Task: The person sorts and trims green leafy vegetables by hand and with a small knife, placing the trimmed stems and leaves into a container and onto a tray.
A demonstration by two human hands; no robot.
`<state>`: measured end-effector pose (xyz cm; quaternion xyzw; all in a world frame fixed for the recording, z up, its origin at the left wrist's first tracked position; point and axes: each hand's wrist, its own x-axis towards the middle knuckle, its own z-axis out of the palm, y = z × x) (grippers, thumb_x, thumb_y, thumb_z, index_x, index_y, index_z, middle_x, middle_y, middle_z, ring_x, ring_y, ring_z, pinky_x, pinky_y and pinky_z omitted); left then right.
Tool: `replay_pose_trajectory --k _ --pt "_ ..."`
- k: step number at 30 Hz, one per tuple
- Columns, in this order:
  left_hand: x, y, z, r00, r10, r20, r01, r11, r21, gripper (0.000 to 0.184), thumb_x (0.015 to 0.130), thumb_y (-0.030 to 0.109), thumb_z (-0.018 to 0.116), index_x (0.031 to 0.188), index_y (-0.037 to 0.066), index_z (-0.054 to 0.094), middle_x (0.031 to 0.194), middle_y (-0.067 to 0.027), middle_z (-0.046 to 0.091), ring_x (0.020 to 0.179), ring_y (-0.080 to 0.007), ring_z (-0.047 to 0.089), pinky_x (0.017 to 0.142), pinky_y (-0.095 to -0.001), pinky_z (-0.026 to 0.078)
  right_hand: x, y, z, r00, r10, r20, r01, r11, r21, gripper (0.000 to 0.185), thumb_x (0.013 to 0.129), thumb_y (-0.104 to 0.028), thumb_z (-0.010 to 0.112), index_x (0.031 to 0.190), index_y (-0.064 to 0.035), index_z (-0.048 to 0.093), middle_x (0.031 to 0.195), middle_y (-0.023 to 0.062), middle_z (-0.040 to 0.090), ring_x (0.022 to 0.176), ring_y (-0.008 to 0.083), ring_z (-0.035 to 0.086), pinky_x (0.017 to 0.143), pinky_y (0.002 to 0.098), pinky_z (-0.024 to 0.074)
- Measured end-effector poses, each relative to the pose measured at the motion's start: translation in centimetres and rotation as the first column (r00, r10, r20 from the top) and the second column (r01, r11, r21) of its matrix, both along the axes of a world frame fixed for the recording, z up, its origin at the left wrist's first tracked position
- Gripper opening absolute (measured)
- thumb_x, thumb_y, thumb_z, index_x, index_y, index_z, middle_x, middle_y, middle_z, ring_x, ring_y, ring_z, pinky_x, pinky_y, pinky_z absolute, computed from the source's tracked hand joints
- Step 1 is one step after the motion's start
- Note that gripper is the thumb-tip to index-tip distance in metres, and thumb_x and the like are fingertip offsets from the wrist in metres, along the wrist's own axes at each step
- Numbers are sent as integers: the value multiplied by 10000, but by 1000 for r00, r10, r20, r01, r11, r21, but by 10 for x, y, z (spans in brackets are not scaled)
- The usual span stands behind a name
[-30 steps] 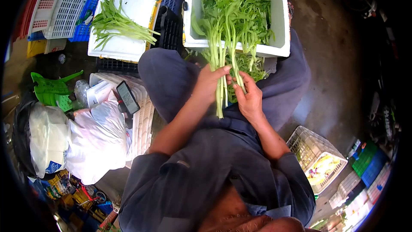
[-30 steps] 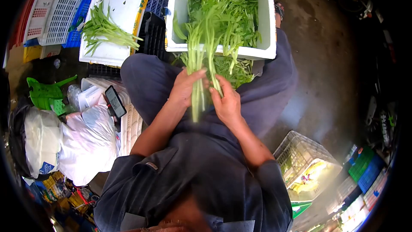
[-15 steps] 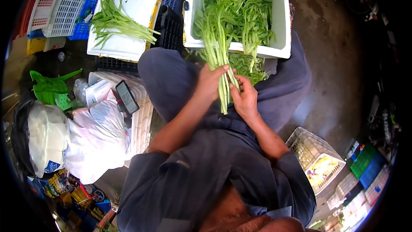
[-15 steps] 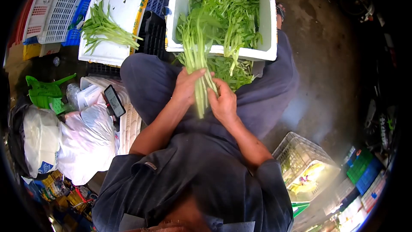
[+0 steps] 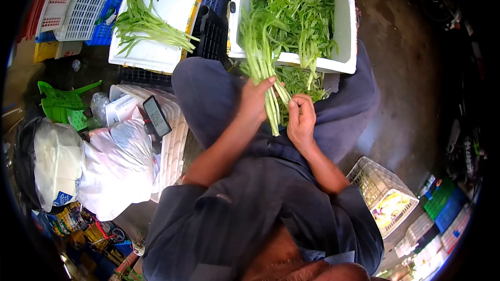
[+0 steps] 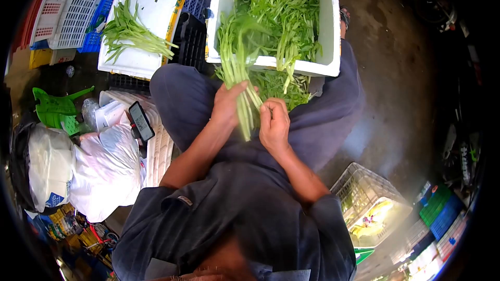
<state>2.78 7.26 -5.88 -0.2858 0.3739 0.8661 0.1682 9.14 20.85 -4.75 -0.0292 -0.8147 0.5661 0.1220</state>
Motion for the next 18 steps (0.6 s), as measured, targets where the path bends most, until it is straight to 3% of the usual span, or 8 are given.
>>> replay_pose_trajectory --k 2,5,7,9,14,15,18 --pt "-2 -1 9 996 -1 87 -3 999 38 213 967 65 639 1168 18 592 958 -150 694 818 -259 705 703 -379 606 8 3 1 999 12 -46 -14 999 -50 42 956 19 584 997 27 578 994 178 610 903 304 613 848 379 499" --pt "-2 -7 2 998 21 53 -27 992 122 188 963 89 657 1132 12 626 931 -158 708 798 -257 705 700 -370 605 22 12 0 997 39 -67 -45 995 -92 26 974 16 568 1000 19 572 1033 170 600 925 276 605 886 373 497" --pt "-5 -11 4 997 49 55 -54 993 100 177 951 109 683 1095 11 652 910 -144 710 785 -251 707 699 -355 604 30 19 4 999 -17 -52 5 974 -226 41 1005 24 516 1016 18 555 1040 145 592 952 222 598 1016 402 485" --pt "-6 -11 12 991 45 129 -55 996 77 180 945 109 692 1091 12 655 907 -142 711 780 -247 707 701 -352 605 34 30 18 998 -64 -3 60 958 -280 57 1013 23 501 1037 18 553 1030 138 589 949 211 596 1059 433 468" --pt "-5 -16 7 992 17 126 -31 994 107 245 930 87 697 1143 -2 616 954 -172 707 796 -260 707 719 -362 610 51 55 54 994 -106 -26 89 920 -381 56 1017 -3 504 1052 7 546 1084 151 572 918 191 599 1042 422 482" --pt "-4 -17 3 995 -2 96 -9 993 117 250 928 83 696 1146 -3 611 961 -177 707 798 -262 708 723 -364 610 53 59 61 991 -118 -55 91 933 -348 47 1004 0 517 1014 10 562 1045 145 582 934 193 603 1010 428 495" --pt "-2 -15 1 995 -23 101 13 994 105 249 922 69 691 1144 -5 608 966 -183 706 799 -262 707 732 -363 611 54 76 70 985 71 157 -77 996 36 99 962 -5 586 1039 39 630 1067 175 645 944 251 657 928 394 524"
